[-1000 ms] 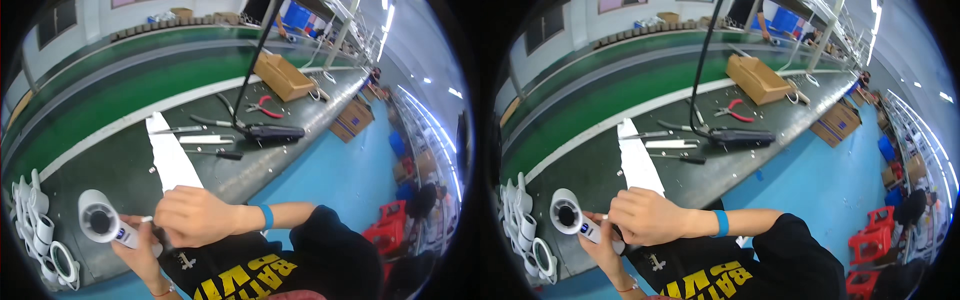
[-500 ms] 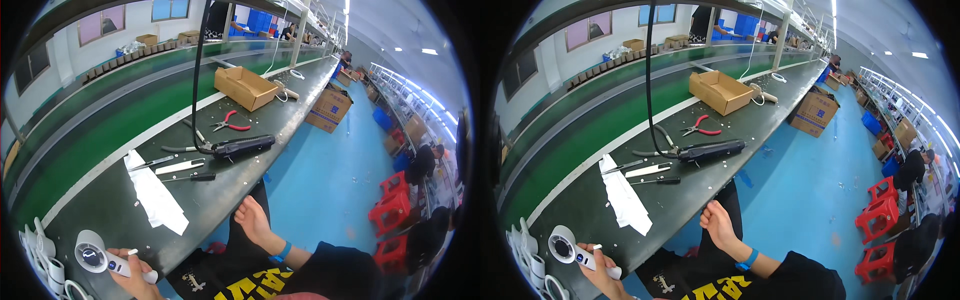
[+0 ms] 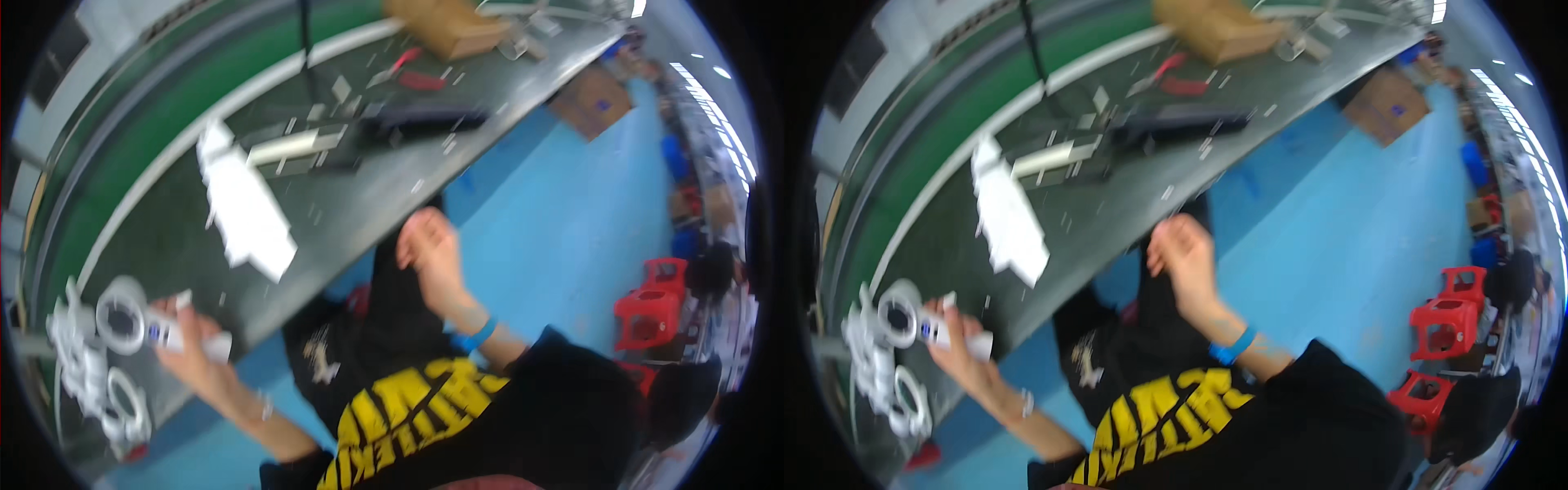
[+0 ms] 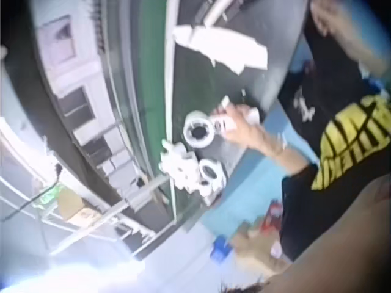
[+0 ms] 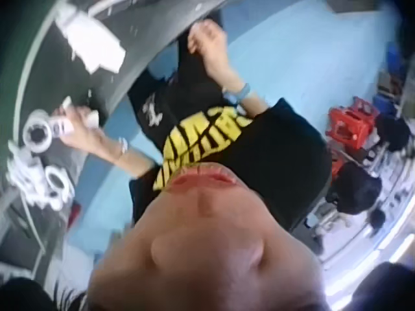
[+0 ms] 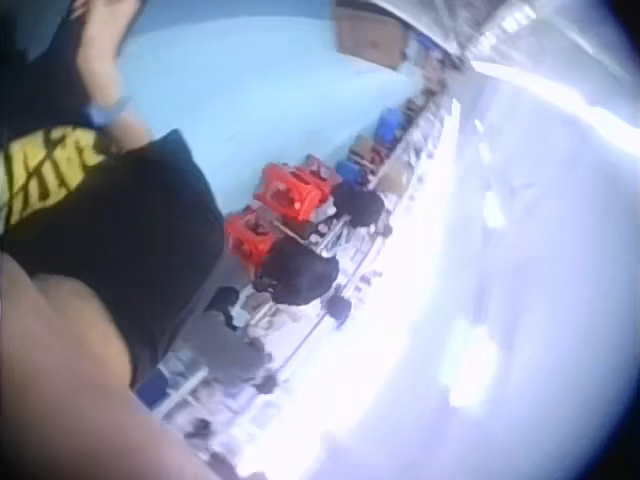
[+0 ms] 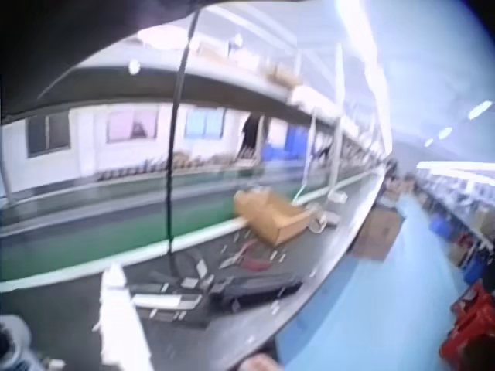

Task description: Assemble internal components and casing of small portable electronic fans at a factory workstation.

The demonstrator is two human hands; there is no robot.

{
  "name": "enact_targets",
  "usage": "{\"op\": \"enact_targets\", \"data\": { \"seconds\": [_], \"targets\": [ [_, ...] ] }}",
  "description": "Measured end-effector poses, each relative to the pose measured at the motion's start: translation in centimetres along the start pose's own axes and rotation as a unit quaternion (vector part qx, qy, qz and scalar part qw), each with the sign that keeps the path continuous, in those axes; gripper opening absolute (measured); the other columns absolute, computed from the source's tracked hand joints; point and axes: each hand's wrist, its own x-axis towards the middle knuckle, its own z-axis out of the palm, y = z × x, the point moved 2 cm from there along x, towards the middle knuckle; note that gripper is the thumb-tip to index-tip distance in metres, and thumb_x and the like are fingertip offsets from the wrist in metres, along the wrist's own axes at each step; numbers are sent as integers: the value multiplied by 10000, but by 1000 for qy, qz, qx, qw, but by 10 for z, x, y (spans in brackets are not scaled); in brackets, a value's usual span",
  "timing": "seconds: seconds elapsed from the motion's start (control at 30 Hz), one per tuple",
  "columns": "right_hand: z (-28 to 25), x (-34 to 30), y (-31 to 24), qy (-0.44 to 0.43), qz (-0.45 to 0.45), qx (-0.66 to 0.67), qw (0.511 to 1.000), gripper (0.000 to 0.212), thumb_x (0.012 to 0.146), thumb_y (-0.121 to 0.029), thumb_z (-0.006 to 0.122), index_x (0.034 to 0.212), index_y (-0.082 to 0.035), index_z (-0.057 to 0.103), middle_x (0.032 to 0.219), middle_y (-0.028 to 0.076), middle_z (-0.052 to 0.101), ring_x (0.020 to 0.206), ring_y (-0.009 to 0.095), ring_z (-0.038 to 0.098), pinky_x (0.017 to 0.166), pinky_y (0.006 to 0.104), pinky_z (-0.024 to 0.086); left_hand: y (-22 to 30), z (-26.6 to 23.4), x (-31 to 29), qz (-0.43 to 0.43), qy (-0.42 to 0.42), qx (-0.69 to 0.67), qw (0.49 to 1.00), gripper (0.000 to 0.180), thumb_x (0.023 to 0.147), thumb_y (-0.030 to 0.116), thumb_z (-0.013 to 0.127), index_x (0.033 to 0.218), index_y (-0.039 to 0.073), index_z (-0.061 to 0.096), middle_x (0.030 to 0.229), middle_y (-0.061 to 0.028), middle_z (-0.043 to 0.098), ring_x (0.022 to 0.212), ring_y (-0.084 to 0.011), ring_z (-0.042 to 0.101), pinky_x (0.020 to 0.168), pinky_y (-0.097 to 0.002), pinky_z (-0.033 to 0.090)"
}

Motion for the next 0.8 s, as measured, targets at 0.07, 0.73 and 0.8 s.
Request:
{"op": "enact_targets", "data": {
  "seconds": [0.07, 0.73, 0.8],
  "targets": [
    [-3, 3, -7, 4, 38, -20, 999, 123, 982, -170, 597, 927, -61, 581, 709, 18, 590, 594, 97, 568, 540, 225, 455, 8, 3, 0, 11, -18, -21, 1000, 311, 931, 41, 645, 1201, -12, 499, 935, -57, 575, 590, -77, 453, 520, -251, 383],
    [-31, 20, 22, -151, 39, -43, 987, 149, 971, -166, 620, 973, -18, 601, 787, 44, 632, 690, 105, 629, 603, 251, 519, -10, -34, 4, 27, 10, 75, 997, 406, 916, 131, 683, 1257, -1, 506, 960, -35, 588, 588, -50, 465, 493, -198, 373],
    [-38, 23, 20, -132, -2, -19, 991, 106, 976, -132, 594, 963, -28, 598, 749, 40, 626, 661, 112, 634, 575, 257, 498, 13, -19, -5, -12, -41, 78, 996, 283, 856, -32, 668, 1104, -11, 534, 842, -82, 585, 539, -99, 499, 464, -237, 412]
  ]
}}
